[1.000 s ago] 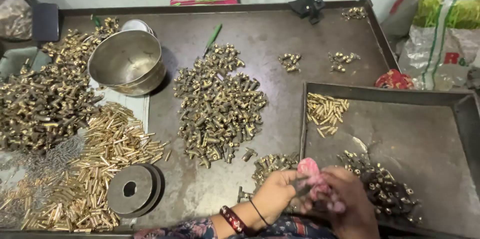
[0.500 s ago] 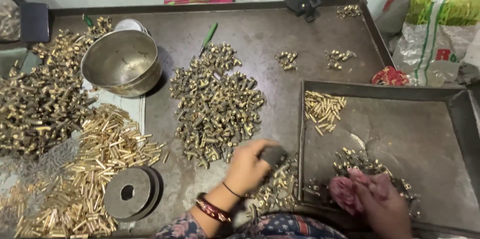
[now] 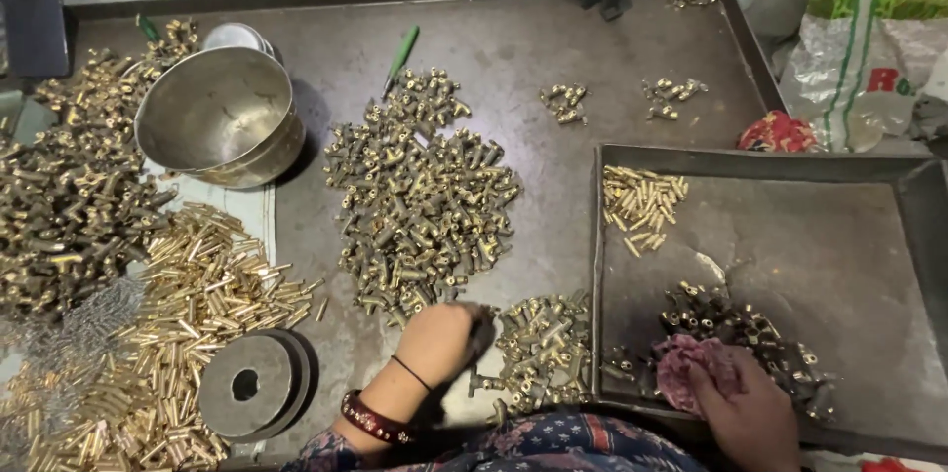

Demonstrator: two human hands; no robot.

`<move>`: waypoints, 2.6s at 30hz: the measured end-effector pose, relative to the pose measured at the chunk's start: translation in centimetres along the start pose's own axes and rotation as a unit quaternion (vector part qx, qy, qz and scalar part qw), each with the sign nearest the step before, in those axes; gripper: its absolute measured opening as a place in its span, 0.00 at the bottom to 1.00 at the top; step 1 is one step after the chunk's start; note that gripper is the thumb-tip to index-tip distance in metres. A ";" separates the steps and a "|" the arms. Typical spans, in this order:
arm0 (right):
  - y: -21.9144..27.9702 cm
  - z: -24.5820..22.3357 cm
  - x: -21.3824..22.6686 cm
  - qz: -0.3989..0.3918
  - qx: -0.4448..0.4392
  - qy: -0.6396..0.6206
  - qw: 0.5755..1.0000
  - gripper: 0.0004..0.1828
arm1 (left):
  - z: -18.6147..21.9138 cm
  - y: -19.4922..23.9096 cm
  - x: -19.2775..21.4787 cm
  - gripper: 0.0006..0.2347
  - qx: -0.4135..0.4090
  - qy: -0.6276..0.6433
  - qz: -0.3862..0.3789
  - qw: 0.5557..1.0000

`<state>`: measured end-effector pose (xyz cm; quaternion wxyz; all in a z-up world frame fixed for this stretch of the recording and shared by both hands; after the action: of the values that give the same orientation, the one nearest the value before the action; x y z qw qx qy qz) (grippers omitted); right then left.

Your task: Sorting and inspecting small brass metal fittings on a workshop table.

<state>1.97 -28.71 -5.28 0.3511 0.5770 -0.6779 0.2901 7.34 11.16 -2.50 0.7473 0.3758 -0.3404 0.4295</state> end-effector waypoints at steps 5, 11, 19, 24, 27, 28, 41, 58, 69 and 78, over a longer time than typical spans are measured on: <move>-0.2 -0.9 0.2 -0.030 -0.045 0.033 0.998 0.23 | -2.4 -2.6 0.2 0.08 0.048 0.056 0.102 0.992; -0.6 -1.1 0.4 -0.064 -0.065 0.036 0.995 0.23 | -2.1 -5.7 -0.1 0.09 0.015 0.023 -0.023 0.999; -0.5 -0.7 0.3 -0.054 -0.058 0.055 0.995 0.25 | -2.5 -7.3 -0.2 0.10 0.029 -0.075 -0.131 0.988; -0.8 0.0 -0.1 -0.048 -0.057 0.075 0.994 0.26 | -2.6 -6.9 -1.2 0.10 0.003 -0.128 -0.187 0.974; -0.8 0.3 -0.3 -0.060 -0.085 0.090 0.990 0.26 | 0.1 -4.6 1.0 0.12 0.002 -0.094 -0.204 0.974; -0.9 0.3 -0.4 -0.060 -0.084 0.090 0.990 0.26 | -0.4 -4.6 0.3 0.12 0.002 -0.094 -0.204 0.974; -0.8 -0.3 -0.3 -0.046 -0.057 0.086 0.994 0.26 | -0.8 0.9 -1.9 0.10 0.032 -0.081 -0.070 0.994; -0.7 -2.3 -0.1 -0.060 -0.035 0.054 0.996 0.23 | 6.7 -5.1 7.9 0.06 -0.011 0.002 0.189 0.982; 0.8 -3.6 0.5 0.053 0.051 -0.026 0.997 0.18 | 14.6 -24.5 -9.5 0.11 -0.221 -0.235 0.027 0.946; 0.6 -5.2 1.5 0.031 0.048 0.019 0.998 0.17 | 15.6 -20.8 -5.0 0.10 -0.206 -0.060 0.045 0.976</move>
<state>2.00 -25.32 -1.05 0.3268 0.5665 -0.6735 0.3444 21.15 -11.35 -4.70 0.7667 0.2238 -0.4824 0.3597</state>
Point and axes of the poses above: each hand's wrist, its own y-axis away from the middle knuckle, its own x-axis out of the back of the hand, z = x × y, the point moved 4 cm from there along -y, towards the middle knuckle, and after that the axes turned 8 degrees about -z, right-handed, at the moved point
